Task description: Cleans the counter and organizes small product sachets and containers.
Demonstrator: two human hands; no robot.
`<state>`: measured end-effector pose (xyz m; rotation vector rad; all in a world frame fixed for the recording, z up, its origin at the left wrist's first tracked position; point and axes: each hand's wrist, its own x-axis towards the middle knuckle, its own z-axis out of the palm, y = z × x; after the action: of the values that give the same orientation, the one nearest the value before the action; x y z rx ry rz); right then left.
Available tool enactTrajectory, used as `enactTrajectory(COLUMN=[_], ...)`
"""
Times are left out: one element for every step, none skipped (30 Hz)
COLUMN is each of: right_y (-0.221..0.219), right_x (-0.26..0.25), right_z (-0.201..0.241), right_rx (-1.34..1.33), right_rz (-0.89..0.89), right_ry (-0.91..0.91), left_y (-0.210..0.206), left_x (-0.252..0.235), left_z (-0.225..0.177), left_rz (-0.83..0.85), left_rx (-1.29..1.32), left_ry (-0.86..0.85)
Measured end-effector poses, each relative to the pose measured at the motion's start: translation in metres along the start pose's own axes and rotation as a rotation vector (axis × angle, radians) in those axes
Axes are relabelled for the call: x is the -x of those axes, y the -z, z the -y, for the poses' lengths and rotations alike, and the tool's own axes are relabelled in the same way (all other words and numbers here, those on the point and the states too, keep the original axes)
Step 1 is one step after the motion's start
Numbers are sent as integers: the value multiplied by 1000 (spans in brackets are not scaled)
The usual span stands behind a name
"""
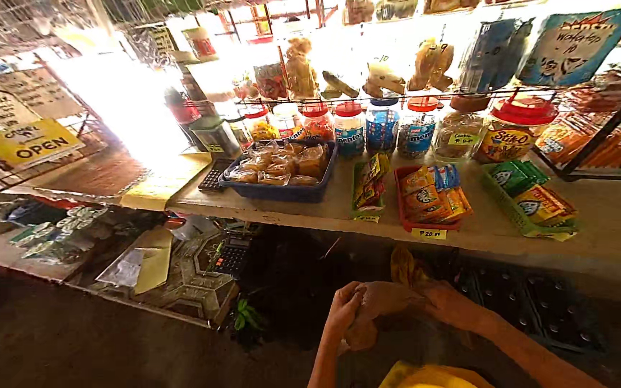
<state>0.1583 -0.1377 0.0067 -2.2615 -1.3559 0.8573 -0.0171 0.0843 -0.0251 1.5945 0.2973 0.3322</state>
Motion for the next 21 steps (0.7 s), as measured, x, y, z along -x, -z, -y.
enactTrajectory(right_y=[-4, -5, -6, -6, -3, 1, 5, 8, 11, 14, 16, 16, 16, 15, 14, 10, 5, -2, -10, -19, -27], right_x=[-1, -2, -4, -6, -9, -10, -13, -15, -17, -19, -19, -17, -14, -10, -7, -6, -6, -8, -10, -12, -13], right_z=[-4, -6, -8, -10, -9, -4, 2, 9, 17, 28, 40, 53, 67, 82, 95, 107, 117, 124, 130, 132, 133], right_rx=[-96, -218, -298, -322, -305, -264, -221, -190, -177, -169, -163, -161, -168, -180, -200, -227, -247, -260, -256, -243, -216], right_rz=[-64, -89, -110, -128, -134, -137, -137, -146, -152, -159, -172, -197, -234, -263, -284, -282, -260, -219, -164, -88, -15], right_ry=[62, 83, 92, 86, 52, 0, -55, -98, -131, -150, -146, -104, -22, 82, 202, 317, 428, 521, 592, 627, 642], left_y=[-1, -2, 0, 3, 9, 16, 23, 28, 32, 35, 36, 36, 35, 31, 23, 11, -4, -22, -38, -48, -50], left_x=[0, 0, -1, -3, -4, -6, -9, -13, -16, -17, -17, -14, -10, -7, -4, 1, 8, 18, 32, 50, 68], left_z=[-3, -5, -6, -7, -6, -7, -7, -5, -2, -2, -3, -2, 1, 4, 7, 12, 16, 18, 13, -3, -24], left_rz=[2, 0, -1, 3, 17, 39, 70, 90, 83, 40, -57, -227, -457, -709, -929, -1067, -1106, -1073, -982, -836, -705], left_rx=[14, 27, 24, -17, -115, -260, -412, -547, -653, -727, -759, -755, -695, -578, -415, -209, 29, 236, 355, 381, 321], left_ry=[-13, -29, -41, -48, -44, -19, 32, 81, 121, 148, 133, 43, -88, -208, -263, -229, -141, -19, 122, 269, 398])
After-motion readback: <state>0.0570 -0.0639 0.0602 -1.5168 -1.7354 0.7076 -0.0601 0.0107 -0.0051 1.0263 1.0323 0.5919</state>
